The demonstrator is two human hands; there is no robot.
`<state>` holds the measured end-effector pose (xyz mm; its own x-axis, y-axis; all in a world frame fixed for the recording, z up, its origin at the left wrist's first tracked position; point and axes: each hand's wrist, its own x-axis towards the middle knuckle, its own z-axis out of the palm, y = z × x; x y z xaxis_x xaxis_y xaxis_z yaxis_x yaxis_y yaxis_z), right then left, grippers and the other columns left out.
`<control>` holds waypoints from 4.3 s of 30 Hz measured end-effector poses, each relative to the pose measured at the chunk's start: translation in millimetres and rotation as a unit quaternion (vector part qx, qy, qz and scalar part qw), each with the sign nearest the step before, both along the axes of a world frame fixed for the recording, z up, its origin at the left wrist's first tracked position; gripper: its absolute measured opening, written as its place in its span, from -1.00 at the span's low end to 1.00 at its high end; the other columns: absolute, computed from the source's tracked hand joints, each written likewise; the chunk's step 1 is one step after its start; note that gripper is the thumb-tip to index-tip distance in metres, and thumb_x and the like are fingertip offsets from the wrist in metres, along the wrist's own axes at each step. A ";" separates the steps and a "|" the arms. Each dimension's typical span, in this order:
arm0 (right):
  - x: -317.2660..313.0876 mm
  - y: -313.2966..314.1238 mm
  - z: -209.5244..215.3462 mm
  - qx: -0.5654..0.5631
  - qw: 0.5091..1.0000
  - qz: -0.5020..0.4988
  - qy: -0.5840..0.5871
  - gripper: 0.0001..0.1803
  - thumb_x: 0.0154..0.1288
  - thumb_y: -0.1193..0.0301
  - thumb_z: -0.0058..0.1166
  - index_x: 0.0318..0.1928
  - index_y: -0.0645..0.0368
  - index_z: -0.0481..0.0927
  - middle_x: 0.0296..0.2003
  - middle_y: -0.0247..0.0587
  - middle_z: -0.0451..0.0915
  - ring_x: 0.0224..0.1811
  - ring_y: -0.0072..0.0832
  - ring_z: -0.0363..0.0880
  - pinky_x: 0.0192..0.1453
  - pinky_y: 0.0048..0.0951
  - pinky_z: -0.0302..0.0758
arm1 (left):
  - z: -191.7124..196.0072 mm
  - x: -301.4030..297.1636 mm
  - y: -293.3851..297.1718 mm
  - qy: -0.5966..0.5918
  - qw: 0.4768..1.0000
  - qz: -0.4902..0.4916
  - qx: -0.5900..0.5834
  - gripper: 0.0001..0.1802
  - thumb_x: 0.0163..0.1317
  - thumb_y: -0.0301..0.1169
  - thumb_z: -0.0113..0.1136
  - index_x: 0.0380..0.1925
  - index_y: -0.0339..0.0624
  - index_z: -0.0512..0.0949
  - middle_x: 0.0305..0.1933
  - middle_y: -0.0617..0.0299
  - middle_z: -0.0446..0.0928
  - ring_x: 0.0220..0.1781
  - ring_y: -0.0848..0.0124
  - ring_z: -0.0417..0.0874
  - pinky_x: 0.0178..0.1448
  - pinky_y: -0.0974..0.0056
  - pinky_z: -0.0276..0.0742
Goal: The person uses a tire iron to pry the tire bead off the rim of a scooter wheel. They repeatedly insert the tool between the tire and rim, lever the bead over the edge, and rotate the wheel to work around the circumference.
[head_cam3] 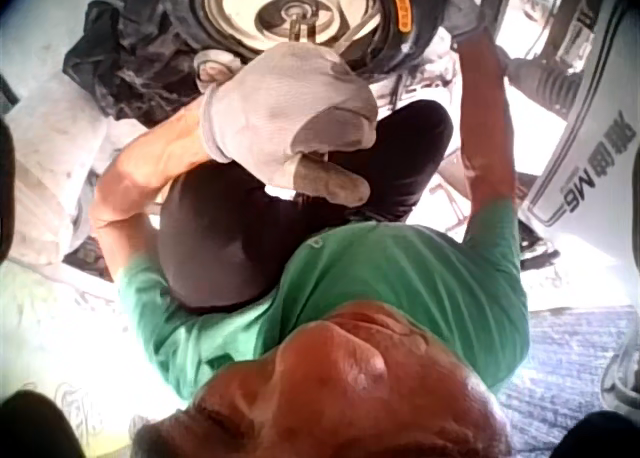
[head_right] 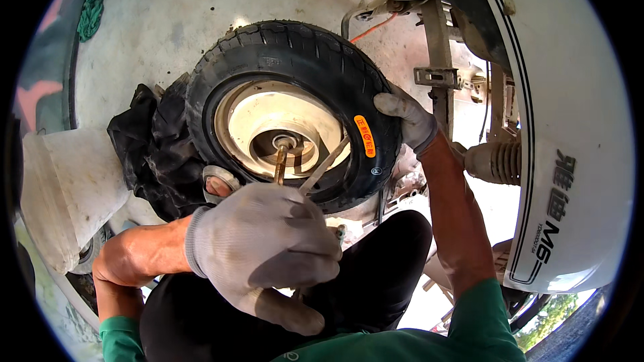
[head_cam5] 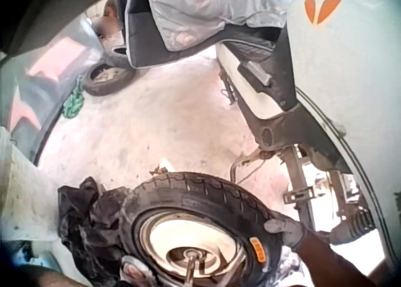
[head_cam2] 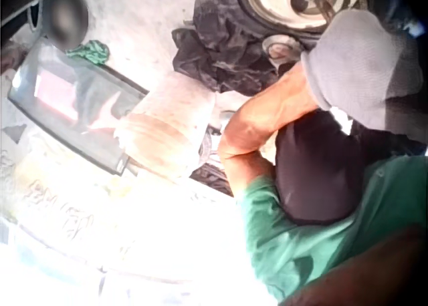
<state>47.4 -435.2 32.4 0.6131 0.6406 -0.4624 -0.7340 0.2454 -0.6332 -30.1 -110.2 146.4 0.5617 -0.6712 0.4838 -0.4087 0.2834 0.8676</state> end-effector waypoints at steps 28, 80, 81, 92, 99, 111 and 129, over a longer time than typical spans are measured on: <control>-13.0 -17.4 -51.7 0.168 0.975 -0.113 0.090 -0.29 0.54 -0.01 0.19 0.44 0.26 0.47 0.33 -0.03 0.61 0.33 -0.27 0.62 0.53 -0.22 0.48 | 46.0 -2.8 -169.7 -0.070 0.986 0.090 0.121 -0.43 0.51 0.00 0.07 -0.47 -0.27 0.68 -0.50 0.00 0.64 -0.48 0.11 0.73 -0.41 0.01 0.60; -71.9 26.6 -7.1 -0.357 0.877 -0.235 -0.219 -0.25 0.21 0.12 0.55 0.25 0.36 0.58 0.02 -0.15 0.76 0.03 -0.51 0.73 0.21 -0.42 0.63 | -43.7 -82.8 -190.1 -0.171 0.944 -0.169 0.227 -0.55 0.35 0.06 0.25 -0.46 -0.09 0.72 -0.39 0.17 0.65 -0.38 0.09 0.73 -0.23 0.01 0.66; -71.8 26.5 0.7 -0.378 0.869 -0.231 -0.218 -0.25 0.21 0.11 0.56 0.24 0.36 0.59 0.00 -0.16 0.77 0.02 -0.51 0.73 0.20 -0.42 0.64 | -41.3 -82.9 -188.0 -0.170 0.941 -0.168 0.239 -0.54 0.34 0.06 0.25 -0.45 -0.09 0.72 -0.37 0.16 0.65 -0.36 0.09 0.73 -0.21 0.01 0.66; -74.5 12.2 -19.4 -0.376 0.856 -0.254 -0.249 -0.34 0.22 0.08 0.53 0.14 0.32 0.66 -0.02 -0.17 0.78 0.01 -0.50 0.73 0.20 -0.40 0.62 | -32.3 -78.8 -160.9 -0.185 0.878 -0.222 0.381 -0.42 0.30 0.19 0.24 -0.34 -0.16 0.74 -0.26 0.07 0.67 -0.20 0.03 0.74 -0.05 -0.04 0.61; -74.9 10.5 -42.4 -0.286 0.889 -0.288 -0.214 -0.35 0.23 0.16 0.54 0.15 0.37 0.62 0.01 -0.19 0.77 0.00 -0.51 0.73 0.19 -0.44 0.64 | -33.6 -73.9 -161.3 -0.182 0.841 -0.302 0.410 -0.46 0.29 0.16 0.27 -0.27 -0.14 0.76 -0.20 0.14 0.70 -0.15 0.09 0.76 0.00 0.01 0.63; -90.4 22.5 -11.5 -0.385 0.849 -0.270 -0.241 -0.27 0.33 0.40 0.43 0.39 0.44 0.41 0.13 -0.08 0.66 0.08 -0.52 0.68 0.19 -0.45 0.65 | -143.0 -101.6 -145.8 -0.217 0.845 -0.278 0.401 -0.83 0.18 -0.35 0.29 -0.33 -0.08 0.81 -0.30 0.12 0.79 -0.24 0.06 0.83 -0.18 0.02 0.72; -93.4 26.6 -0.3 -0.257 0.902 -0.306 -0.166 -0.10 0.22 0.40 0.53 0.45 0.47 0.30 0.12 0.01 0.66 0.06 -0.44 0.72 0.24 -0.38 0.69 | -65.9 -54.3 -7.3 -0.116 0.973 -0.022 0.200 -0.77 0.17 -0.27 0.52 -0.48 -0.10 0.65 -0.40 0.27 0.56 -0.27 0.28 0.66 0.43 -0.01 0.53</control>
